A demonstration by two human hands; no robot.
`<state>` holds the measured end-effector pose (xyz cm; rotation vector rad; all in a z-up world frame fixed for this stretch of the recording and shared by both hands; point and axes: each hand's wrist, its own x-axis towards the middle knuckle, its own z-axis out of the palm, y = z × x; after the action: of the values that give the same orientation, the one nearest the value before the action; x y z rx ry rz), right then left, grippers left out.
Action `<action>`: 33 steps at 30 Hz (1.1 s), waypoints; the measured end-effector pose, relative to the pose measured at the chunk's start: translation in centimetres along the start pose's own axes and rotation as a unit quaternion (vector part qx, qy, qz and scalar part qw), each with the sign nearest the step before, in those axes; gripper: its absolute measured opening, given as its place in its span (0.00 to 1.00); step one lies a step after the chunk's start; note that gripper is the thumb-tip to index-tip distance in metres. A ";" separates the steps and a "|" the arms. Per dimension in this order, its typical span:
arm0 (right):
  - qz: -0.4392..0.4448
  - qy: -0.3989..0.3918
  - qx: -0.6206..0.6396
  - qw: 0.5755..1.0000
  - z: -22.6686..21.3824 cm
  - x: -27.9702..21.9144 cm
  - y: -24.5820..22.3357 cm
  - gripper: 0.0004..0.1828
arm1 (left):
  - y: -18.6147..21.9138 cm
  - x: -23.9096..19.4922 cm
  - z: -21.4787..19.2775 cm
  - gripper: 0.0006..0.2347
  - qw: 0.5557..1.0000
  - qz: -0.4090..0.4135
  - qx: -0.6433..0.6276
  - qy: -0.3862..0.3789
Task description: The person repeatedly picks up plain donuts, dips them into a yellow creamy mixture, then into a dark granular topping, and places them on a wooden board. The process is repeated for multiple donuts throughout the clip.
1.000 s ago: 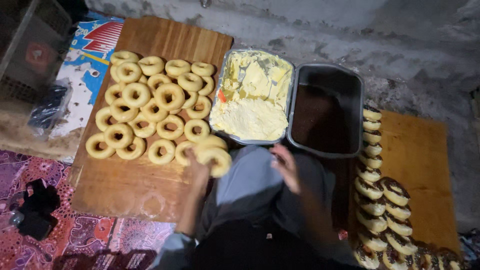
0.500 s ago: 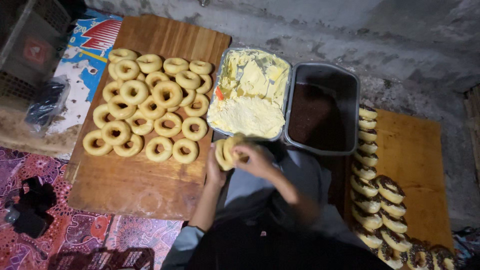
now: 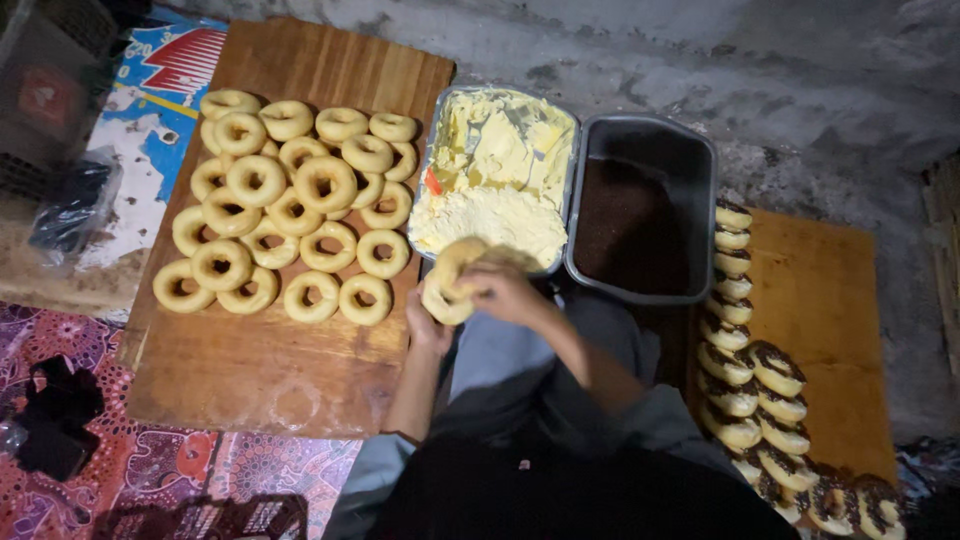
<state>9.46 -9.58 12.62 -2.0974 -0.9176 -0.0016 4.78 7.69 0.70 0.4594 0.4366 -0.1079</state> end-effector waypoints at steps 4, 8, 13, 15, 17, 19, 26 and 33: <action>0.108 0.082 -0.149 0.979 -2.0 1.6 1.6 0.17 | -0.6 -0.3 -0.4 0.25 0.998 -0.054 -0.034 0.017; 0.086 0.035 -0.007 0.996 -0.4 0.2 -0.4 0.21 | -0.4 -0.8 -0.2 0.26 0.996 -0.068 0.002 0.051; 0.006 0.038 -0.042 0.998 -0.4 -0.6 -0.8 0.21 | -0.7 -0.2 -0.5 0.23 0.999 -0.023 0.025 -0.010; 0.078 0.077 -0.105 0.988 -1.9 0.3 0.6 0.19 | -1.0 -0.4 -0.3 0.21 0.999 -0.010 0.026 -0.021; 0.170 0.091 -0.191 0.963 -2.7 0.5 1.3 0.18 | -1.0 -1.0 0.3 0.21 0.998 -0.045 0.004 0.035; 0.123 0.119 -0.094 0.981 -2.5 0.0 1.1 0.21 | -0.5 -1.7 1.6 0.22 0.997 -0.054 -0.003 0.054; 0.020 0.072 -0.009 0.997 -1.9 -4.0 -2.4 0.24 | 0.5 -4.3 5.5 0.22 0.999 -0.050 -0.012 -0.005; 0.053 0.141 0.011 0.988 -4.6 -5.6 -4.4 0.34 | -2.5 -3.6 7.0 0.23 0.995 -0.082 0.004 -0.062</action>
<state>4.00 -14.44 16.95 -2.0574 -0.6318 -0.2266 3.69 2.32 6.87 0.4222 0.3512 -0.2961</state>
